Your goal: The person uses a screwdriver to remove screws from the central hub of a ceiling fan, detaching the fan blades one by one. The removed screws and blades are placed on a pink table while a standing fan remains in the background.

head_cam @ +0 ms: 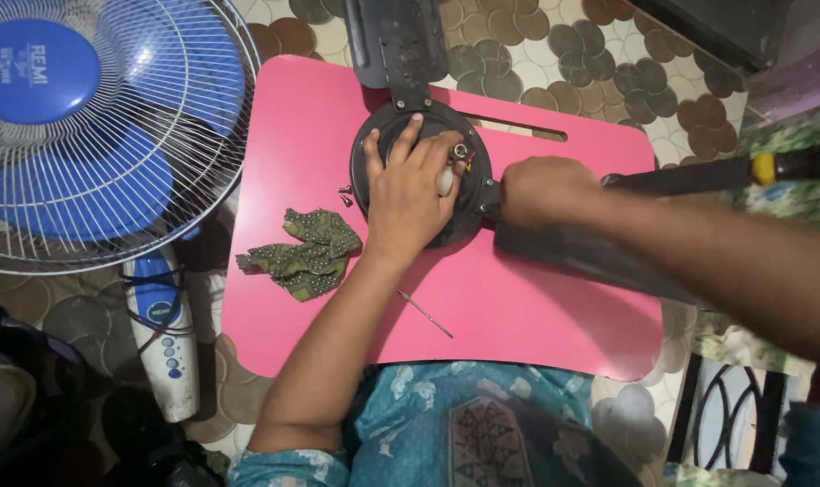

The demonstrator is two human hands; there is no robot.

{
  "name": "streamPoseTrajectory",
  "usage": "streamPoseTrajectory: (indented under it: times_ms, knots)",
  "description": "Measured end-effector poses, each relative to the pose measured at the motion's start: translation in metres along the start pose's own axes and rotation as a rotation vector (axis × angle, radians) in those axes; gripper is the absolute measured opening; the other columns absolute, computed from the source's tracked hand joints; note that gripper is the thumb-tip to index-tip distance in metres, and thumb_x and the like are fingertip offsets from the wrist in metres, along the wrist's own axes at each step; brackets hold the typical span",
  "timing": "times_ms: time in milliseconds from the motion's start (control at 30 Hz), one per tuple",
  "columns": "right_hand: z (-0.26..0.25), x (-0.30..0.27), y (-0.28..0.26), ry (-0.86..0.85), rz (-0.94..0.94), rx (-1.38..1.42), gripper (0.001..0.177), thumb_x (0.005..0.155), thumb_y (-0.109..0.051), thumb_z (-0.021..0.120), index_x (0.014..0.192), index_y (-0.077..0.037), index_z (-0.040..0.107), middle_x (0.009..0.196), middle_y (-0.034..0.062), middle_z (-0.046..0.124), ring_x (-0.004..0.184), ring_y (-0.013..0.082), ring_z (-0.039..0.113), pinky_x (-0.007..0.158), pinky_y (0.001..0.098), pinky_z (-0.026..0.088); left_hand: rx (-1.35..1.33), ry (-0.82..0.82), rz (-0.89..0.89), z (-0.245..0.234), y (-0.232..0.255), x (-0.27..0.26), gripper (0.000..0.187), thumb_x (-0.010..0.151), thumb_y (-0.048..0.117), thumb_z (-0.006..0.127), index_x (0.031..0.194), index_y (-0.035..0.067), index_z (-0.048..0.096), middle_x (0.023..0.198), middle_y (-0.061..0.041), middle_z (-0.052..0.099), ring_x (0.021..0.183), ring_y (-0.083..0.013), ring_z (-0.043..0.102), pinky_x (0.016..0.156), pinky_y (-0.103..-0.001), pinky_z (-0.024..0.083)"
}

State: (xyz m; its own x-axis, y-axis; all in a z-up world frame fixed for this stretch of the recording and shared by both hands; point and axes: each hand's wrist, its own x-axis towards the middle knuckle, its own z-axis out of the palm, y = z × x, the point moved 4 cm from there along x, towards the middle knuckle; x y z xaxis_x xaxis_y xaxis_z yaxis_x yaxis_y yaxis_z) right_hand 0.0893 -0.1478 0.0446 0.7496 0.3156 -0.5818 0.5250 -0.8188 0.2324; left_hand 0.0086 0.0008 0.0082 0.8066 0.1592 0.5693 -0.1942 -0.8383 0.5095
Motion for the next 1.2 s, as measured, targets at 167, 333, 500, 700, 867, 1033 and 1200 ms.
streamPoseTrajectory:
  times_ms: [167, 333, 500, 700, 867, 1033, 1200]
  knots:
    - [0.003, -0.015, -0.005, 0.301, -0.362, -0.183, 0.024, 0.082, -0.024, 0.062, 0.096, -0.005, 0.070, 0.085, 0.0166, 0.070, 0.077, 0.0347, 0.072, 0.064, 0.0467, 0.058, -0.029, 0.013, -0.025, -0.001, -0.003, 0.004, 0.033, 0.095, 0.027, 0.070, 0.125, 0.014, 0.065, 0.119, -0.005, 0.071, 0.137, -0.0295, 0.053, 0.116, -0.065, 0.025]
    - [0.026, -0.042, -0.009, 0.747, -0.755, -0.782, 0.020, 0.083, -0.021, 0.061, 0.090, -0.003, 0.066, 0.077, 0.0101, 0.068, 0.067, 0.0222, 0.066, 0.050, 0.0323, 0.052, -0.023, 0.008, -0.034, 0.001, -0.003, 0.006, 0.034, 0.094, 0.028, 0.070, 0.125, 0.014, 0.065, 0.118, -0.005, 0.072, 0.136, -0.0297, 0.053, 0.116, -0.065, 0.025]
    - [0.036, -0.036, -0.015, 0.808, -0.780, -0.947, 0.019, 0.086, -0.020, 0.059, 0.082, -0.002, 0.064, 0.064, 0.0058, 0.064, 0.057, 0.0185, 0.062, 0.047, 0.0301, 0.049, -0.002, 0.007, -0.023, -0.002, 0.000, 0.001, 0.033, 0.094, 0.027, 0.071, 0.125, 0.015, 0.065, 0.117, -0.005, 0.071, 0.138, -0.0298, 0.053, 0.117, -0.065, 0.024]
    - [0.038, 0.008, -0.002, 0.572, -0.354, -0.147, 0.017, 0.069, -0.024, 0.068, 0.078, -0.010, 0.070, 0.069, 0.0136, 0.068, 0.059, 0.0276, 0.062, 0.049, 0.0399, 0.050, 0.009, 0.032, -0.008, -0.002, 0.003, 0.000, 0.034, 0.093, 0.024, 0.071, 0.125, 0.016, 0.064, 0.120, -0.004, 0.071, 0.140, -0.0279, 0.051, 0.118, -0.065, 0.023]
    - [0.058, 0.068, 0.027, -0.284, 0.045, 0.496, 0.030, 0.092, -0.030, 0.063, 0.088, -0.003, 0.075, 0.070, 0.0136, 0.067, 0.054, 0.0257, 0.060, 0.052, 0.0418, 0.048, -0.004, 0.039, -0.017, -0.004, 0.004, -0.002, 0.033, 0.093, 0.023, 0.071, 0.126, 0.017, 0.065, 0.119, -0.002, 0.071, 0.139, -0.0268, 0.052, 0.119, -0.064, 0.023]
    - [0.059, 0.031, 0.041, 0.000, -0.116, 0.505, 0.037, 0.101, -0.038, 0.053, 0.108, -0.008, 0.072, 0.074, 0.0191, 0.067, 0.063, 0.0362, 0.065, 0.060, 0.0515, 0.053, -0.023, 0.005, -0.051, -0.002, -0.003, 0.001, 0.035, 0.094, 0.027, 0.070, 0.127, 0.015, 0.064, 0.118, -0.003, 0.072, 0.138, -0.0271, 0.053, 0.118, -0.063, 0.023]
    - [0.043, -0.028, 0.065, 0.142, -0.079, 0.085, 0.033, 0.103, -0.039, 0.050, 0.130, -0.025, 0.063, 0.079, 0.0147, 0.069, 0.083, 0.0379, 0.072, 0.079, 0.0540, 0.055, -0.019, 0.019, -0.065, -0.004, -0.005, 0.005, 0.034, 0.095, 0.028, 0.069, 0.126, 0.016, 0.064, 0.118, -0.004, 0.072, 0.137, -0.0267, 0.054, 0.117, -0.063, 0.024]
